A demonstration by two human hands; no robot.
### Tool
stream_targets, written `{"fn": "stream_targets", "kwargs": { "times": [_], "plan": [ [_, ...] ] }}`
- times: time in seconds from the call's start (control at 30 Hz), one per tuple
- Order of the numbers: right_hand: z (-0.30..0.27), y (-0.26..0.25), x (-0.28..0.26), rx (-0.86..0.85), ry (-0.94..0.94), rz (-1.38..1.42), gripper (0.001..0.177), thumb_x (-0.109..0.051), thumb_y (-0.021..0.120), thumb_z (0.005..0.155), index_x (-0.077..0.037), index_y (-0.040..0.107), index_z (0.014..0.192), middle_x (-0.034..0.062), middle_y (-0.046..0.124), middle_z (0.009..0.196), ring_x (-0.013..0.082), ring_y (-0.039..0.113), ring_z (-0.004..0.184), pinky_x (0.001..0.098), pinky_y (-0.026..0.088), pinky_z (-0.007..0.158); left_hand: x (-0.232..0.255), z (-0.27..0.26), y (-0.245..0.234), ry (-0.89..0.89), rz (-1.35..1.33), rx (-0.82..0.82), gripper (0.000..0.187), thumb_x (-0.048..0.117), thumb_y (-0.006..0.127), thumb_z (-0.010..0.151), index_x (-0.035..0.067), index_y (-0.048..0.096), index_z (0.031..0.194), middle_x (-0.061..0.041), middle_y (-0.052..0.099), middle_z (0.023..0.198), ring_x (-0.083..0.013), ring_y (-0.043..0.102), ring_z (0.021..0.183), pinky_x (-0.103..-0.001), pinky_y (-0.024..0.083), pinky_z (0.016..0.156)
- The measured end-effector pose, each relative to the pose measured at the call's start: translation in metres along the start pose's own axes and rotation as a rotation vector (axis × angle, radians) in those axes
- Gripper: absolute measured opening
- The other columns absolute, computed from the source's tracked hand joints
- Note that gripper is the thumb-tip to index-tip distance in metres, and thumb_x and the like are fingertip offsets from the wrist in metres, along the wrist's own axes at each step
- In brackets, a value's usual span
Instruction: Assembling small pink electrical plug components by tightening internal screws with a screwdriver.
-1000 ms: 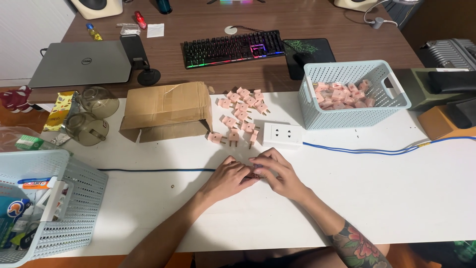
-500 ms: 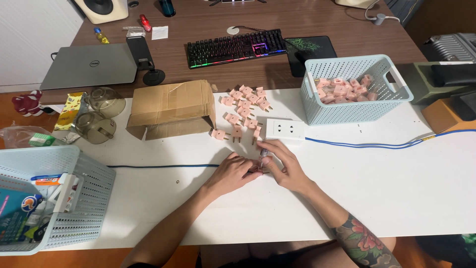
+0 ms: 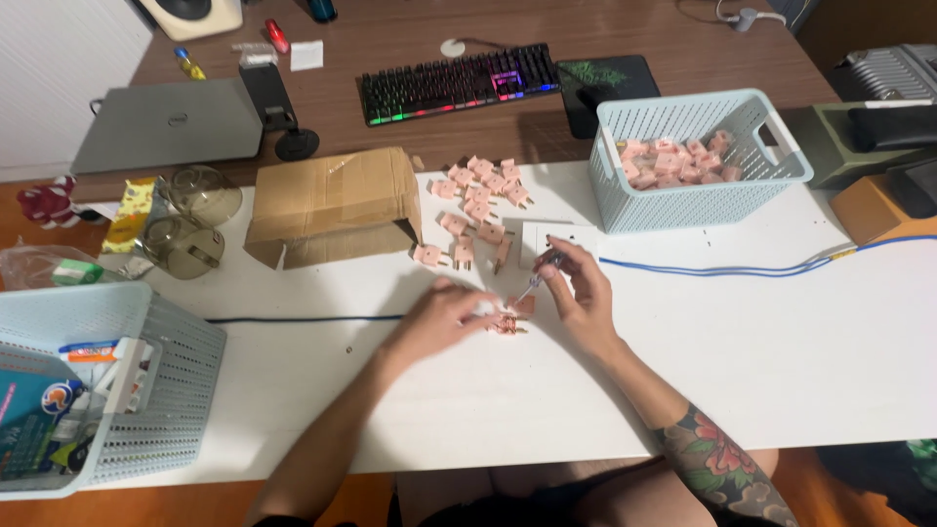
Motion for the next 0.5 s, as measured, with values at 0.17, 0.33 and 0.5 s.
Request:
{"fn": "stream_targets", "kwargs": {
  "times": [0.17, 0.33, 0.5],
  "plan": [
    [-0.002, -0.003, 0.005, 0.019, -0.001, 0.033, 0.044, 0.001, 0.067, 0.114, 0.004, 0.059, 0.157, 0.0182, 0.075, 0.117, 0.0280, 0.075, 0.111, 0.0524, 0.062, 0.105, -0.051, -0.015, -0.032, -0.044, 0.049, 0.081, 0.030, 0.028, 0.090, 0.100, 0.018, 0.085, 0.128, -0.006, 0.084, 0.089, -0.0263, 0.081, 0.081, -0.046, 0.058, 0.097],
    [0.000, 0.001, 0.001, -0.021, 0.022, -0.009, 0.045, 0.000, 0.065, 0.115, 0.002, 0.058, 0.159, 0.0156, 0.075, 0.117, 0.0258, 0.076, 0.111, 0.0515, 0.062, 0.105, -0.064, -0.020, -0.036, -0.233, 0.052, -0.169, 0.030, 0.033, 0.085, 0.105, 0.018, 0.087, 0.131, -0.004, 0.079, 0.086, -0.0241, 0.080, 0.085, -0.045, 0.055, 0.097],
    [-0.001, 0.002, 0.005, -0.037, 0.047, -0.024, 0.046, -0.001, 0.067, 0.113, 0.001, 0.059, 0.159, 0.0153, 0.075, 0.116, 0.0262, 0.077, 0.112, 0.0495, 0.063, 0.105, -0.058, -0.015, -0.025, -0.337, 0.084, -0.300, 0.035, 0.037, 0.081, 0.108, 0.017, 0.085, 0.137, -0.006, 0.080, 0.094, -0.0226, 0.080, 0.093, -0.046, 0.053, 0.104]
  ]
}}
Point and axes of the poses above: each hand's wrist, its own z-axis towards the middle knuckle, its own y-axis out of the palm, x = y × z, the point moved 7 cm from there along z, towards the middle knuckle
